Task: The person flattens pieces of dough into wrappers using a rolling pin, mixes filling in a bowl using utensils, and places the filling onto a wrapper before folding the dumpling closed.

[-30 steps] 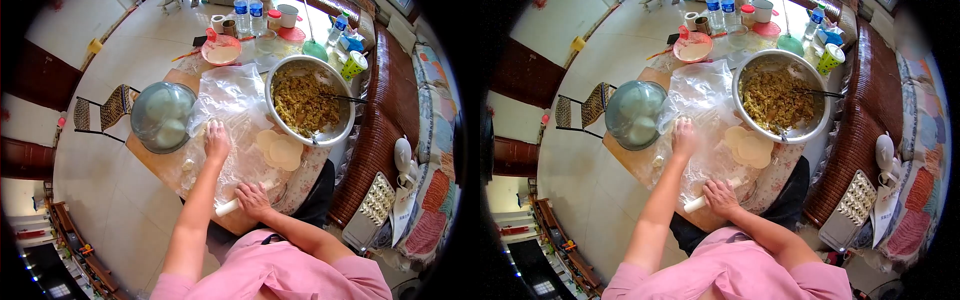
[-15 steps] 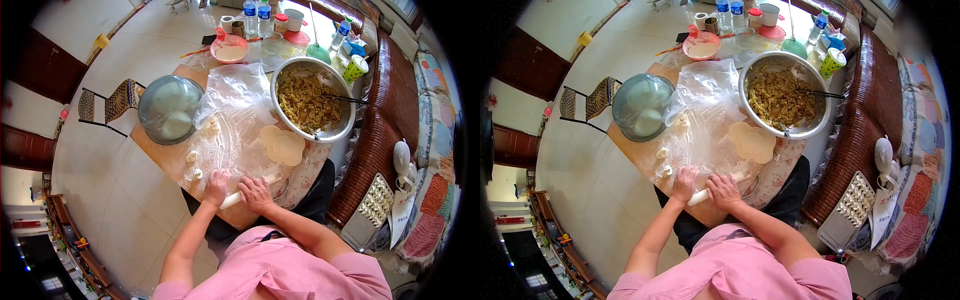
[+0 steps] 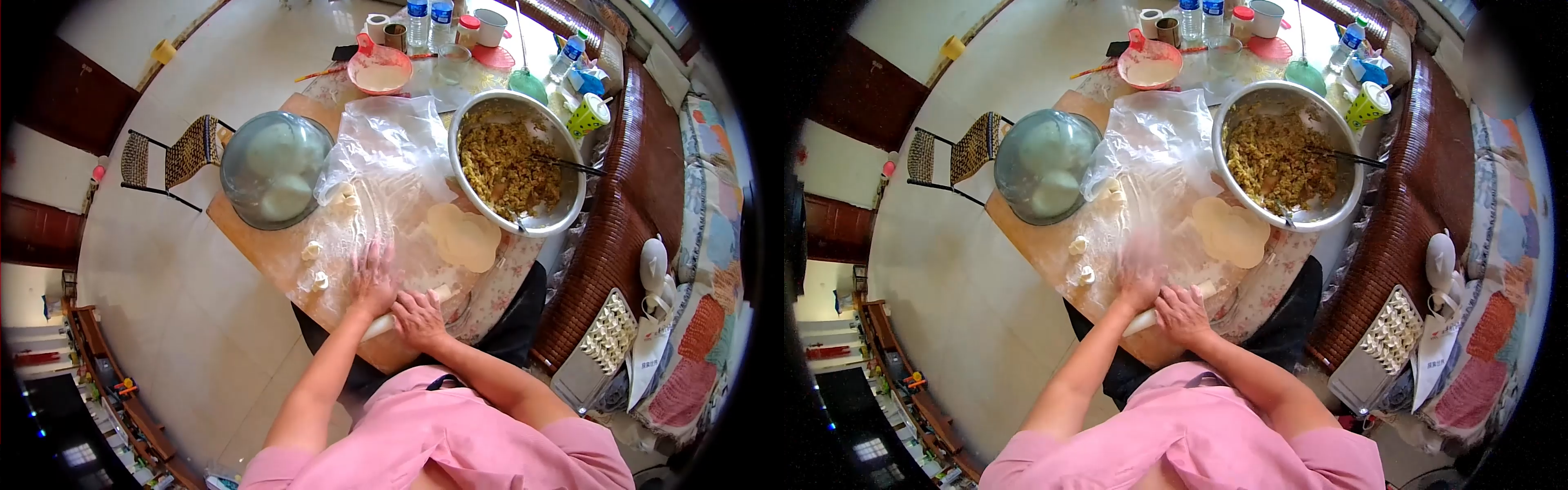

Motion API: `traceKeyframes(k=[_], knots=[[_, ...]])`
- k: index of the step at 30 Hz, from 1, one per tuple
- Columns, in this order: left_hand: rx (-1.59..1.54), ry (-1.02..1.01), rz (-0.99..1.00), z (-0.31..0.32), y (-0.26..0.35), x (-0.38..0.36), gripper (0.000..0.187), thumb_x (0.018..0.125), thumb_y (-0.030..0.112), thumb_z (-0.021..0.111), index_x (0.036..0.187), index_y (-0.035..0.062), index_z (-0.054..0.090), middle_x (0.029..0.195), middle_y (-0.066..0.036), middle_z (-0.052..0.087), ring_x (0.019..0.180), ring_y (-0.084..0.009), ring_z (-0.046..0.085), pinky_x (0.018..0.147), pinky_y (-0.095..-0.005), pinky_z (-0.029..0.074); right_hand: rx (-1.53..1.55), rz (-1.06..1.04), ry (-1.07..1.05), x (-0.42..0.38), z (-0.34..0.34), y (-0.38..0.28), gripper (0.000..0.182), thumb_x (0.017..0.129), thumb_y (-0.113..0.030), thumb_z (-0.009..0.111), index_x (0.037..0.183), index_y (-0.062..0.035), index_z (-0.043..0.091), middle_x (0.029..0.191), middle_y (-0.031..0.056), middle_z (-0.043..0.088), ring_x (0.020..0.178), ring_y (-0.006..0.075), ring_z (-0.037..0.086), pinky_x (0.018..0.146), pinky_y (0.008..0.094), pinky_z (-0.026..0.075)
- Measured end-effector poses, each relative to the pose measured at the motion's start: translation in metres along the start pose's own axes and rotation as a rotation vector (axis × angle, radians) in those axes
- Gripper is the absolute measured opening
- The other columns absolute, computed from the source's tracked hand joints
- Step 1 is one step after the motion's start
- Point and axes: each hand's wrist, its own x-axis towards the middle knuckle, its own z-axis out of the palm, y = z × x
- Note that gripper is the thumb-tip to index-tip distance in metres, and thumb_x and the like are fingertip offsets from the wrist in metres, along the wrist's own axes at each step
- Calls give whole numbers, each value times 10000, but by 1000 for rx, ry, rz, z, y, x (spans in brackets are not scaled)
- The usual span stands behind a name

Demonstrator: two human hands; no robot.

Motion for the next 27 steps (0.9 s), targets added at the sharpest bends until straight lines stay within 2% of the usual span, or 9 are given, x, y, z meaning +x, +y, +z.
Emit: traceKeyframes(k=[5, 8, 10, 11, 12, 14, 19, 21, 27], knots=[[-89, 13, 14, 10, -13, 13, 609, 902, 384, 465, 1434, 151, 282, 1495, -167, 213, 1358, -367, 233, 1102, -590, 95, 52, -16, 10, 8, 2, 3, 234, 795, -264, 591, 988, -131, 585, 1131, 55, 527, 1122, 226, 481, 990, 497, 300], [-78, -97, 19, 12, -36, 23, 494, 904, 333, 476, 1349, 122, 434, 1430, -161, 360, 1297, -348, 356, 1085, -520, 242, 43, -51, 57, 8, 2, 7, 202, 782, -250, 592, 932, -115, 582, 1099, 69, 529, 1093, 241, 487, 972, 476, 319], [-982, -70, -65, -4, -47, 17, 364, 896, 257, 502, 1215, 97, 578, 1288, -142, 529, 1192, -310, 487, 986, -397, 406, 38, -19, -12, 4, 0, 9, 198, 767, -240, 593, 904, -97, 586, 1091, 81, 532, 1088, 257, 486, 952, 449, 337], [-937, -13, -305, -40, -25, 11, 266, 868, 192, 545, 1090, 85, 644, 1108, -119, 619, 1052, -294, 569, 857, -343, 481, 38, 7, -40, 2, -1, 10, 202, 750, -226, 594, 887, -77, 589, 1100, 95, 536, 1083, 271, 486, 936, 429, 348], [-940, -7, -314, -44, -24, 0, 266, 868, 192, 545, 1090, 85, 644, 1108, -119, 619, 1052, -294, 569, 857, -343, 481, 39, -1, -47, -1, -3, 10, 202, 750, -226, 594, 887, -77, 589, 1100, 95, 536, 1083, 271, 486, 936, 429, 348], [-65, 1, -98, -51, -27, -22, 217, 846, 173, 572, 1028, 82, 649, 1033, -132, 608, 978, -314, 572, 835, -404, 477, 4, -3, 20, 0, -9, 13, 222, 734, -223, 598, 890, -64, 593, 1129, 110, 536, 1088, 279, 484, 932, 426, 349], [-206, 111, -229, -36, -24, -44, 219, 806, 204, 613, 983, 81, 652, 956, -163, 625, 919, -337, 591, 794, -430, 483, -16, 30, -62, 7, -19, 9, 336, 739, -199, 581, 1043, -57, 574, 1243, 136, 500, 1169, 315, 457, 944, 469, 344], [-520, -69, -283, -20, -28, -46, 212, 786, 239, 622, 915, 76, 665, 884, -184, 656, 871, -336, 630, 755, -444, 495, -96, 64, -42, 19, -16, 4, 418, 752, -190, 566, 1146, -54, 533, 1288, 157, 472, 1213, 334, 433, 948, 510, 348], [-326, -240, -282, -35, -15, -49, 229, 802, 291, 602, 823, 76, 676, 869, -178, 665, 857, -350, 640, 746, -463, 495, -64, 149, 79, 89, 9, -1, 430, 800, -174, 540, 1211, -52, 505, 1336, 175, 454, 1237, 363, 421, 994, 516, 339]])
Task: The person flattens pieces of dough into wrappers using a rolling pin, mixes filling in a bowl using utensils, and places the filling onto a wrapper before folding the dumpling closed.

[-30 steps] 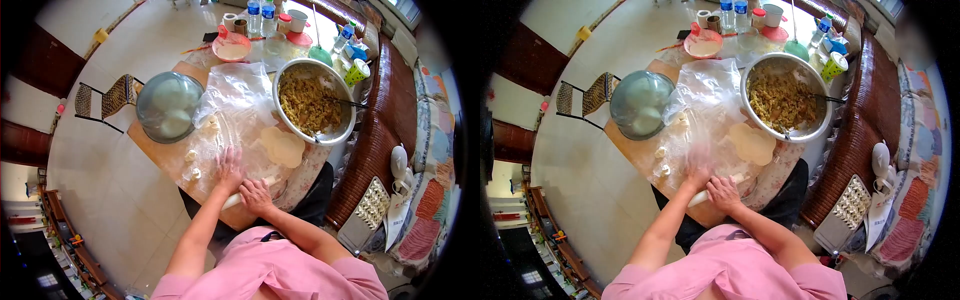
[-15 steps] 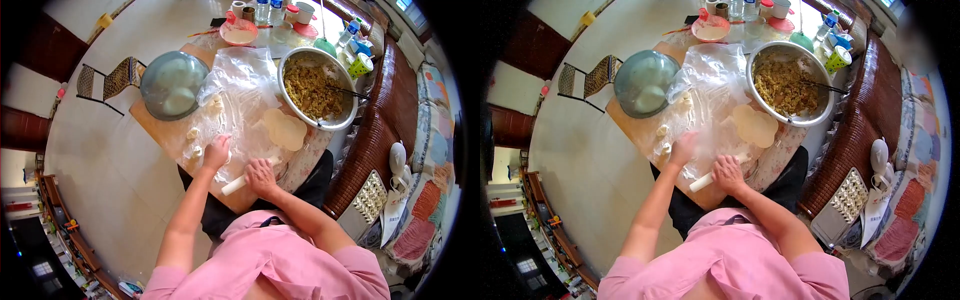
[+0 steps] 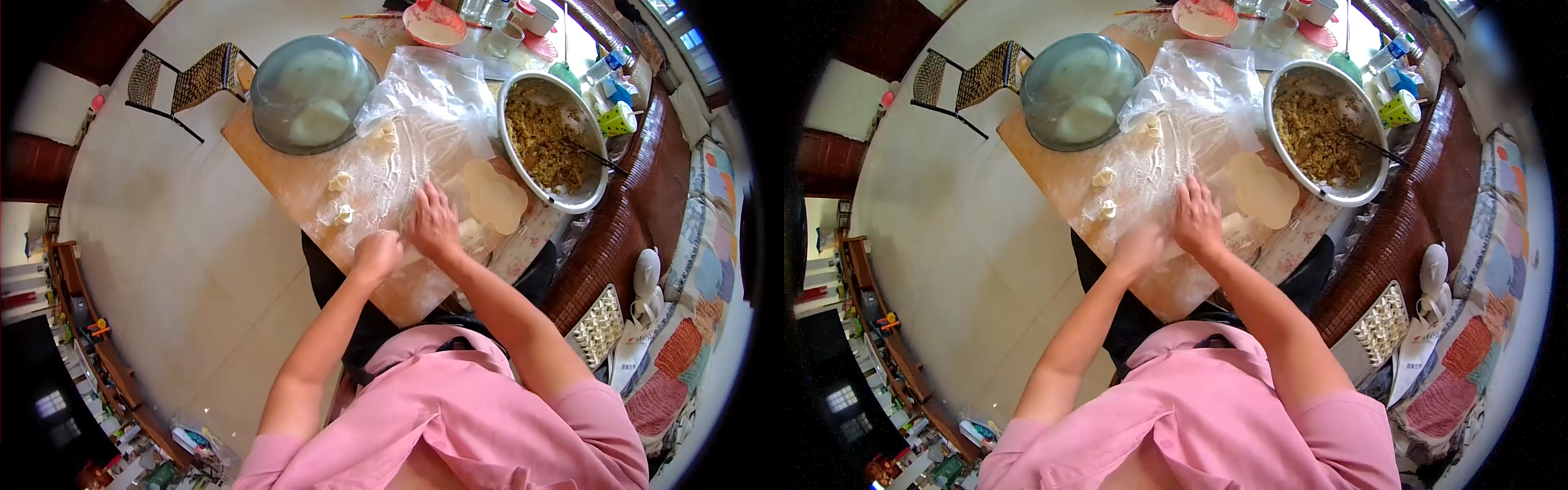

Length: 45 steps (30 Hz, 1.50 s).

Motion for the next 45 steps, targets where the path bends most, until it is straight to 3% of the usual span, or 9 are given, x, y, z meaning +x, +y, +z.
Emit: traceKeyframes(k=[9, 16, 21, 23, 27, 32, 37, 43, 45], knots=[[-81, 4, 15, 14, -26, 11, 185, 813, 263, 614, 867, 98, 677, 859, -165, 666, 827, -338, 640, 749, -445, 498, -94, -114, -234, -65, -26, 13, 486, 775, -159, 525, 1257, -111, 486, 1349, 148, 460, 1258, 342, 420, 996, 500, 354], [88, -12, 112, 13, -8, 17, 189, 797, 249, 608, 853, 80, 669, 904, -174, 657, 861, -355, 626, 748, -459, 493, 31, -20, -88, -6, -1, 1, 433, 851, -188, 473, 1271, -82, 469, 1397, 146, 411, 1304, 334, 367, 1026, 567, 302], [-304, 47, 40, 14, -27, 11, 190, 791, 249, 622, 822, 68, 670, 839, -197, 652, 797, -376, 626, 732, -470, 493, -69, -50, -321, -62, -20, 13, 514, 781, -171, 535, 1285, -93, 472, 1390, 133, 426, 1287, 321, 390, 1022, 522, 316], [-359, -67, -56, 0, -17, 8, 190, 805, 238, 605, 805, 60, 671, 810, -208, 647, 782, -379, 630, 731, -470, 495, -25, -144, -62, -39, 4, 17, 541, 750, -147, 552, 1281, -87, 469, 1391, 132, 424, 1286, 324, 388, 1013, 520, 329], [4, -41, 106, -1, -8, 20, 198, 833, 232, 575, 855, 61, 671, 839, -185, 657, 834, -369, 632, 750, -463, 494, 24, -15, -35, 9, 7, -4, 527, 757, -139, 545, 1272, -62, 459, 1382, 143, 429, 1268, 346, 394, 1027, 505, 320], [-124, -33, -47, -8, -10, 12, 196, 823, 252, 581, 856, 78, 668, 851, -168, 663, 842, -353, 635, 751, -470, 492, -94, -92, -165, -66, -14, 16, 430, 804, -143, 507, 1234, -121, 509, 1356, 119, 463, 1251, 318, 424, 1018, 508, 326], [-21, -128, 9, -14, -1, 9, 170, 817, 219, 569, 866, 80, 653, 845, -164, 659, 838, -350, 635, 740, -468, 493, -13, -16, -57, -8, 3, -2, 468, 798, -137, 512, 1262, -97, 471, 1372, 136, 447, 1243, 337, 423, 1012, 516, 332], [-162, 109, 75, -5, -15, 21, 162, 808, 203, 569, 831, 67, 653, 859, -180, 651, 845, -357, 629, 749, -460, 490, -123, -40, -257, -59, -18, 9, 516, 760, -134, 543, 1268, -90, 464, 1375, 130, 445, 1252, 331, 419, 1029, 509, 314], [-347, -79, 9, -4, -24, 10, 158, 807, 193, 567, 840, 69, 660, 869, -186, 650, 849, -360, 629, 756, -462, 487, -85, -73, -210, -49, -11, 9, 504, 764, -135, 537, 1260, -85, 469, 1363, 134, 456, 1247, 333, 425, 1026, 499, 323]])
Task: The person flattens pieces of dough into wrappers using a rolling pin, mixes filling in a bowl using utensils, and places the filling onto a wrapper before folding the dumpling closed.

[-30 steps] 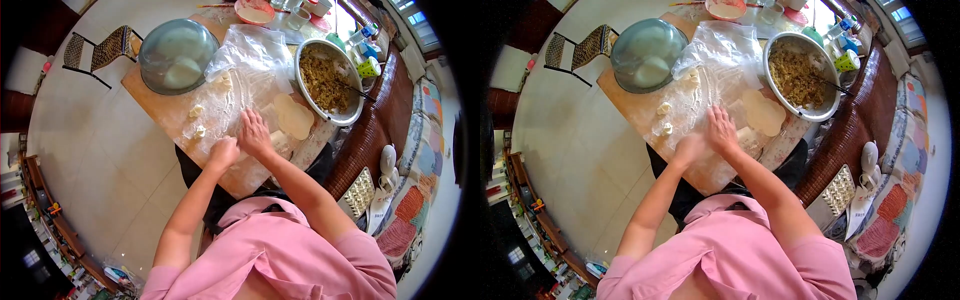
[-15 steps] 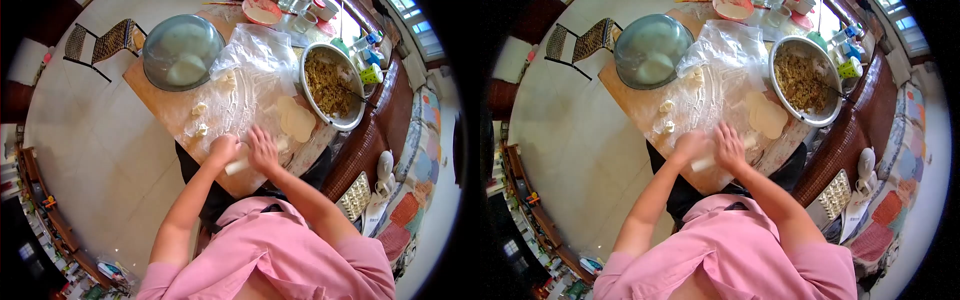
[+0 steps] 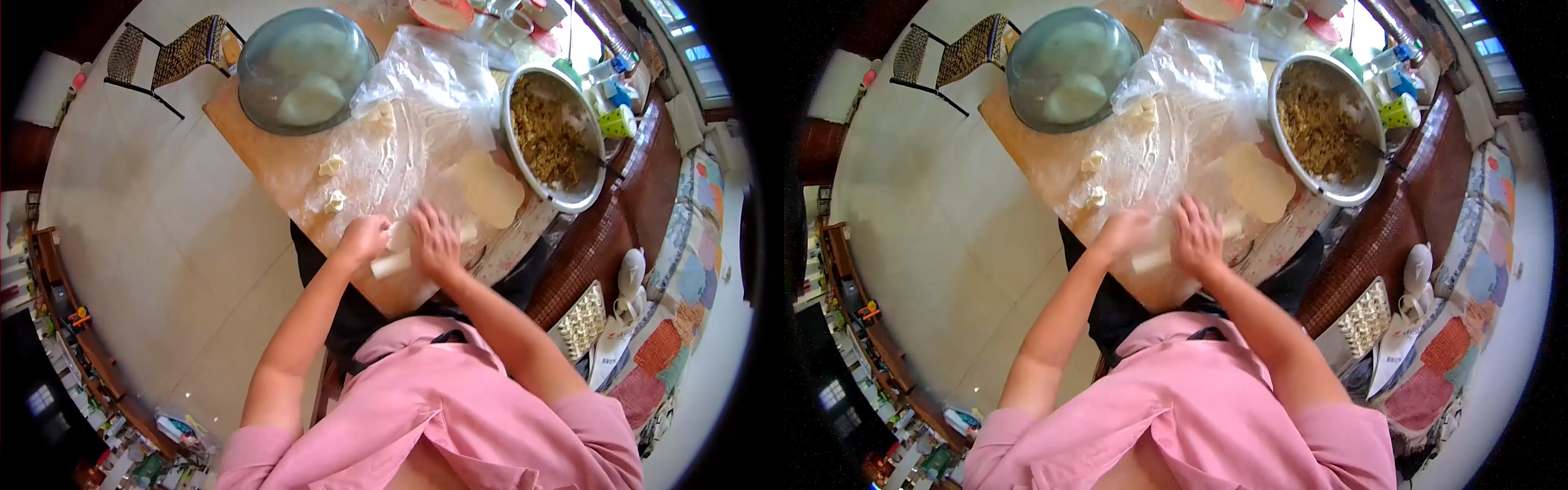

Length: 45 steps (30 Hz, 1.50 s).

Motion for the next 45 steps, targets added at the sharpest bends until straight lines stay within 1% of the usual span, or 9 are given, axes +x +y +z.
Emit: traceKeyframes(k=[5, 11, 16, 21, 26, 32, 35, 38, 45], knots=[[386, 83, 81, 2, 24, 15, 160, 813, 198, 580, 851, 71, 670, 888, -186, 654, 854, -351, 632, 757, -462, 485, 90, 45, 128, 51, 0, -7, 459, 832, -220, 513, 1270, -88, 465, 1406, 139, 402, 1284, 340, 380, 1013, 555, 316], [-49, -1, -42, -8, 2, 5, 288, 817, 297, 571, 819, 15, 626, 849, -204, 637, 840, -384, 612, 727, -459, 474, -31, 5, 16, 0, 9, 3, 464, 824, -203, 505, 1271, -86, 463, 1410, 136, 406, 1293, 326, 376, 1007, 541, 323], [236, 116, 120, -1, 15, 16, 336, 834, 350, 553, 834, 29, 651, 866, -200, 643, 819, -379, 615, 719, -443, 482, 46, 74, 141, 64, 1, -9, 492, 809, -160, 504, 1291, -80, 439, 1388, 153, 421, 1278, 347, 390, 1011, 550, 323], [16, 31, -115, -14, 10, 13, 185, 796, 239, 594, 855, 88, 682, 866, -166, 660, 834, -355, 628, 739, -450, 494, -17, -37, 63, 1, 6, 3, 476, 788, -147, 514, 1260, -93, 477, 1370, 154, 447, 1257, 344, 423, 1003, 549, 323], [248, -4, 10, -4, 21, 13, 321, 802, 348, 590, 834, 36, 661, 845, -198, 648, 810, -371, 628, 693, -432, 490, 65, -6, 159, 49, 7, -6, 486, 780, -154, 527, 1258, -79, 476, 1355, 165, 457, 1244, 352, 433, 998, 524, 339], [-18, 83, -150, -16, 10, 10, 294, 803, 339, 589, 791, 57, 667, 823, -173, 659, 765, -348, 635, 674, -410, 491, -34, -16, 35, -5, 0, -3, 505, 777, -138, 534, 1274, -75, 464, 1355, 154, 456, 1255, 346, 420, 1010, 513, 336], [-83, -42, -91, -8, 1, 1, 276, 802, 327, 589, 778, 64, 671, 812, -164, 661, 748, -336, 635, 670, -402, 490, 48, 35, 80, 34, 10, -5, 491, 792, -131, 508, 1278, -83, 464, 1370, 146, 446, 1276, 343, 398, 1025, 529, 312], [279, 144, 113, 1, 11, 17, 267, 809, 297, 585, 798, 41, 660, 798, -171, 658, 746, -337, 634, 682, -399, 493, 63, 87, 146, 62, 5, -10, 468, 808, -134, 507, 1273, -89, 470, 1383, 152, 435, 1282, 354, 384, 1015, 549, 309], [34, 14, -69, -2, -1, 14, 221, 810, 260, 594, 872, 65, 677, 870, -181, 658, 826, -352, 636, 726, -425, 497, 55, 5, 29, 18, 7, -4, 474, 831, -175, 457, 1299, -103, 464, 1421, 125, 398, 1309, 324, 369, 1010, 616, 282]])
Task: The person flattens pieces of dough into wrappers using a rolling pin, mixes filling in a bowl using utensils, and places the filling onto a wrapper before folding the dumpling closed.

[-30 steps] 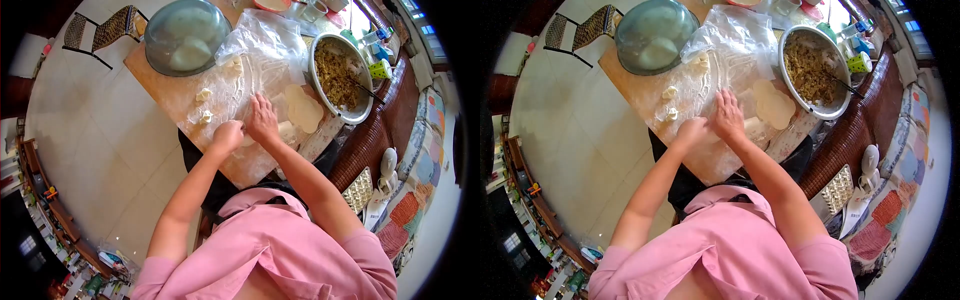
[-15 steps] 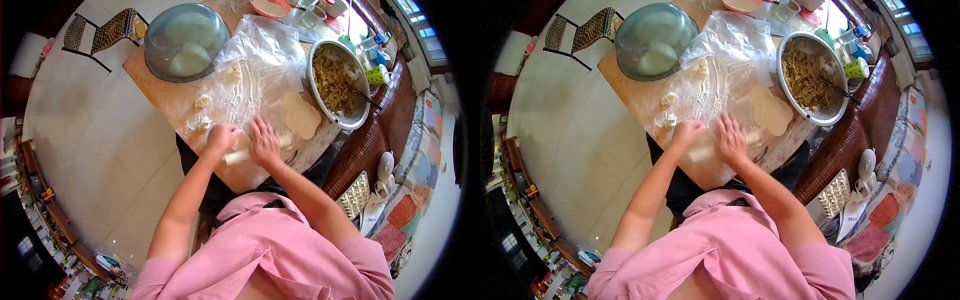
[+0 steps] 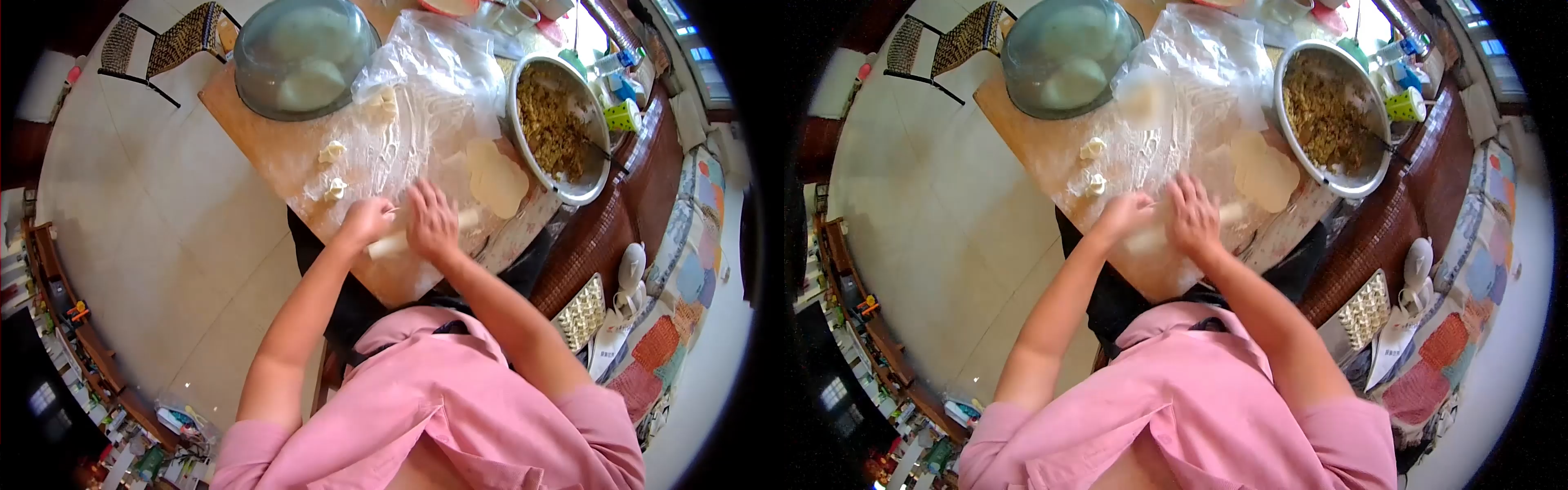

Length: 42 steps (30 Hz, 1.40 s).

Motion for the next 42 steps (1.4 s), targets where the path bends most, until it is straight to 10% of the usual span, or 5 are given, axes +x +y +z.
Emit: traceKeyframes(k=[21, 27, 35, 36, 42], knots=[[-304, 56, -170, -5, -14, 3, 185, 823, 210, 591, 864, 47, 667, 813, -178, 657, 786, -361, 631, 709, -441, 489, -10, 2, -17, -15, -1, -2, 478, 792, -137, 489, 1269, -112, 468, 1389, 106, 439, 1288, 332, 393, 1012, 588, 303], [244, 156, 90, -2, 22, 11, 277, 809, 276, 576, 907, 29, 655, 903, -199, 651, 846, -372, 626, 741, -419, 495, 13, 71, 115, 40, -1, -12, 470, 831, -203, 505, 1281, -81, 447, 1369, 146, 444, 1284, 333, 392, 1007, 577, 312], [-261, -11, -78, 3, -33, -13, 193, 830, 146, 594, 969, 23, 651, 807, -141, 664, 704, -148, 617, 690, -301, 486, -36, -14, -15, -6, -3, -3, 480, 826, -194, 494, 1289, -81, 443, 1367, 133, 449, 1276, 323, 402, 1000, 596, 299], [-62, 11, -30, -17, 1, -26, 208, 856, 180, 530, 910, 19, 650, 875, -211, 656, 855, -371, 631, 769, -434, 485, -24, 15, 35, 13, -2, -7, 467, 827, -186, 505, 1282, -93, 456, 1363, 128, 454, 1272, 320, 406, 996, 595, 302], [280, 148, -29, -21, 27, -14, 221, 807, 222, 606, 889, 19, 636, 872, -232, 647, 851, -382, 628, 768, -461, 488, 6, 68, 123, 43, 12, -6, 477, 849, -202, 469, 1311, -87, 435, 1400, 138, 415, 1291, 334, 377, 1028, 610, 258]])
